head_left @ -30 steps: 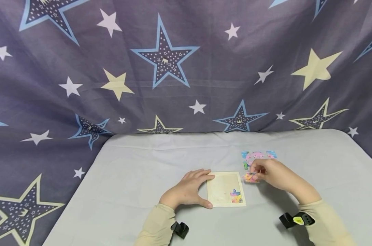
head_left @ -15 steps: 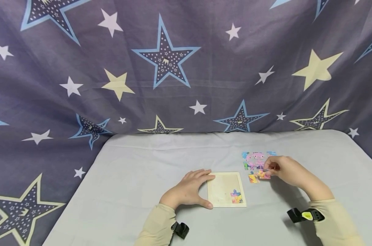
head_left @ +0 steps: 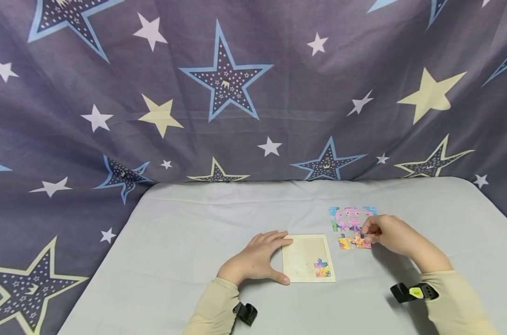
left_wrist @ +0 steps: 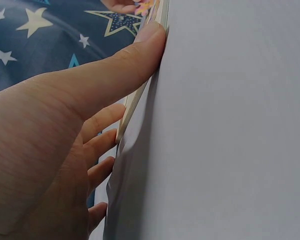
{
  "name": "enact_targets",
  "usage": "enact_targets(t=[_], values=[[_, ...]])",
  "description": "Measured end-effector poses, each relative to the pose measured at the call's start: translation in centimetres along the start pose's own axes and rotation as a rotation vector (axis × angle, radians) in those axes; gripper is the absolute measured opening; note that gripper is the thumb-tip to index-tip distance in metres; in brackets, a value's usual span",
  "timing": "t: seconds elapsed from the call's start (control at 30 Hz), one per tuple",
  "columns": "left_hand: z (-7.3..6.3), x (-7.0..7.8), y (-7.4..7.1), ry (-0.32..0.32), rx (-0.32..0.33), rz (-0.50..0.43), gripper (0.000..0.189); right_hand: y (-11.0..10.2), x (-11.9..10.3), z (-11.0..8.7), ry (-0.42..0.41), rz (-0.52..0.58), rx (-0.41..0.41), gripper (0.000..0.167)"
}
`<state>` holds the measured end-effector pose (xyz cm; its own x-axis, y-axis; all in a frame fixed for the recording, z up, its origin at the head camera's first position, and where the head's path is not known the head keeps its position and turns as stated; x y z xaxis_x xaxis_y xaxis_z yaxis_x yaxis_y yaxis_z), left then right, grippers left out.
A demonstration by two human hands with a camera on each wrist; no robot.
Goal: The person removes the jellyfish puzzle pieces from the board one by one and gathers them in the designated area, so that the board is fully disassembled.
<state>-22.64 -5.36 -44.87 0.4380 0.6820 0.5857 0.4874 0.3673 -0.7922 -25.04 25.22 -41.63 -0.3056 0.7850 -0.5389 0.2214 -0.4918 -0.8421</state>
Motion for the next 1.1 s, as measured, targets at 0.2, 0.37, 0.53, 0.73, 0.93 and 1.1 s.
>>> enact_targets(t=[0.2,0.37,0.53,0.73,0.93,1.1], values=[[0.0,0.1,0.0,0.001,0.003,0.006,0.098,0.7,0.6,0.2,0.030,-0.014,-0.004,0.012],[0.0,0.1,0.0,0.003,0.004,0.005,0.098,0.8,0.6,0.2,0.032,-0.016,-0.001,0.012],[0.0,0.0,0.0,0.002,0.003,0.006,0.097,0.6,0.5,0.3,0.031,-0.022,0.016,0.012],[-0.1,0.0,0.0,0.004,0.004,0.005,0.097,0.5,0.4,0.4,0.032,-0.023,0.029,0.012],[-0.1,0.0,0.0,0.002,0.004,0.004,0.097,0.7,-0.8,0.4,0.018,0.010,0.045,0.011],[0.0,-0.1,0.0,0.003,0.004,0.005,0.097,1.5,-2.6,0.6,-0.029,0.080,0.040,0.010]])
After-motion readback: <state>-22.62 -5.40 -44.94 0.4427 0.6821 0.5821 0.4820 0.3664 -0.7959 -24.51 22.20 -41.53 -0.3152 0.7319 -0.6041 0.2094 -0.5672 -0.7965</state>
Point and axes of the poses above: each hand's wrist, its own z-axis towards the middle knuckle, its own y-axis out of the palm, x = y × z, the point moved 7 cm from there along z, towards the middle knuckle, and after that the axes turned 1 degree about z, right-handed, at the moved point
